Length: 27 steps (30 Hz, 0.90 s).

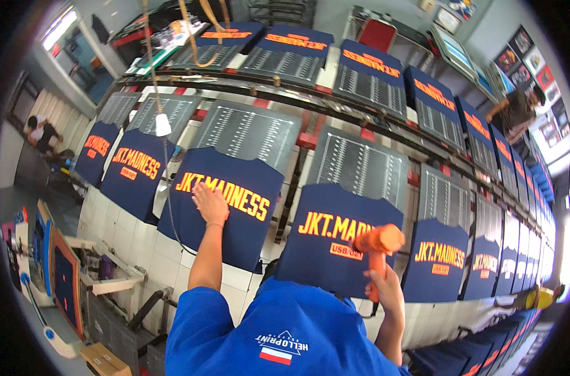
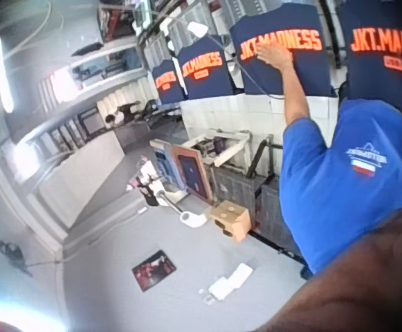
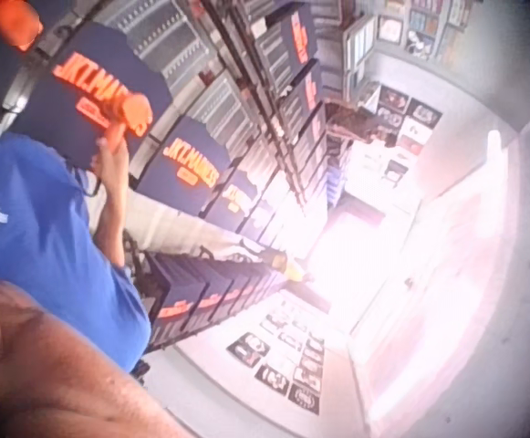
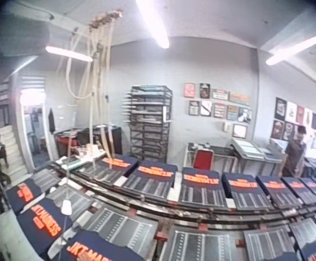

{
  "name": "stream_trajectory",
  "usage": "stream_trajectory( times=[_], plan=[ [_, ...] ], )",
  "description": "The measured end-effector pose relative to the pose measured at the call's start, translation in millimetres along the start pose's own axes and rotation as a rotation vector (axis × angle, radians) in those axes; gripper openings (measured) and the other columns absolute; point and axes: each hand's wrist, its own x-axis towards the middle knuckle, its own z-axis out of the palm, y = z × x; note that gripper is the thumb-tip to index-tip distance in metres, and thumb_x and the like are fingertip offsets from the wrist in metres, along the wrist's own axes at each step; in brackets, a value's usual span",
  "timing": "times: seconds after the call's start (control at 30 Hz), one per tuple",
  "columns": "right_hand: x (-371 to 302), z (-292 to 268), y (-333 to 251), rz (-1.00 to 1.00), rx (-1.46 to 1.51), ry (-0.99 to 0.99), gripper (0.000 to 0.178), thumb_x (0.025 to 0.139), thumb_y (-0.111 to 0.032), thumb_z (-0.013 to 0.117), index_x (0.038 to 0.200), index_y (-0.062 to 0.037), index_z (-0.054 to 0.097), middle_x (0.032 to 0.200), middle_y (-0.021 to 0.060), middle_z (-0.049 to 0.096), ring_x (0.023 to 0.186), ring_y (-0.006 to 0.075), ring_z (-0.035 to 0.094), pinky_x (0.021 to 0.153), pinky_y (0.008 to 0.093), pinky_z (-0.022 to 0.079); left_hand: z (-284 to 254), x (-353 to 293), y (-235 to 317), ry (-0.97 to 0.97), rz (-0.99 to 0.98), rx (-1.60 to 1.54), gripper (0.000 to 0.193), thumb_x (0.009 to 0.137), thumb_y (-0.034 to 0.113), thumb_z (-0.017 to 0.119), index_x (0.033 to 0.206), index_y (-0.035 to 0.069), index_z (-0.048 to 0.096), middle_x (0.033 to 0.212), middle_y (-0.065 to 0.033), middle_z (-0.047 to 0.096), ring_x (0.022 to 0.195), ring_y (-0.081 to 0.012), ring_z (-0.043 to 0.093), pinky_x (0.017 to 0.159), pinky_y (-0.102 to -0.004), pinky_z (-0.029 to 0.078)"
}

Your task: The person uses a heat gun to dry the printed ink on a series of blue shirts mounted on boards, moving sequentially from one board to the next.

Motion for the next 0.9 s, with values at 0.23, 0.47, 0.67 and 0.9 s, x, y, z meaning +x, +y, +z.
stream_trajectory(
  times=[0.23,0.47,0.67,0.9],
  plan=[
    [-11,3,3,0.005,-0.028,0.111,0.029,0.099,-0.017,0.056,0.120,0.0018,0.052,0.095,0.0106,0.067,0.058,0.0132,0.060,0.050,0.0267,0.054,-9,-54,35,0.048,0.201,-0.079,0.065,0.101,0.031,0.045,0.148,-0.012,0.031,0.157,-0.0290,0.030,0.149,-0.0412,0.024,0.123,-0.0507,0.015],
    [5,43,-5,-0.065,-0.114,-0.220,0.037,0.098,-0.019,0.058,0.129,0.0013,0.051,0.103,0.0124,0.069,0.064,0.0129,0.064,0.057,0.0278,0.057,-47,-106,36,-0.051,0.442,-0.204,0.061,0.096,0.029,0.054,0.142,-0.009,0.040,0.151,-0.0275,0.037,0.146,-0.0423,0.028,0.121,-0.0512,0.020],
    [0,38,6,-0.154,-0.031,-0.294,0.037,0.097,-0.013,0.060,0.128,0.0034,0.050,0.103,0.0144,0.069,0.061,0.0141,0.064,0.056,0.0277,0.055,-95,-39,-75,0.289,-0.044,-0.125,0.068,0.097,0.027,0.054,0.150,-0.007,0.030,0.157,-0.0284,0.029,0.148,-0.0442,0.023,0.122,-0.0525,0.016],
    [-17,-20,48,-0.166,0.417,-0.273,0.061,0.084,-0.003,0.061,0.140,0.0057,0.041,0.132,0.0221,0.059,0.085,0.0203,0.069,0.069,0.0317,0.059,-65,-73,-119,-0.130,-0.204,-0.675,0.040,0.099,0.033,0.052,0.116,-0.002,0.059,0.109,-0.0284,0.067,0.101,-0.0432,0.065,0.089,-0.0482,0.050]
  ],
)
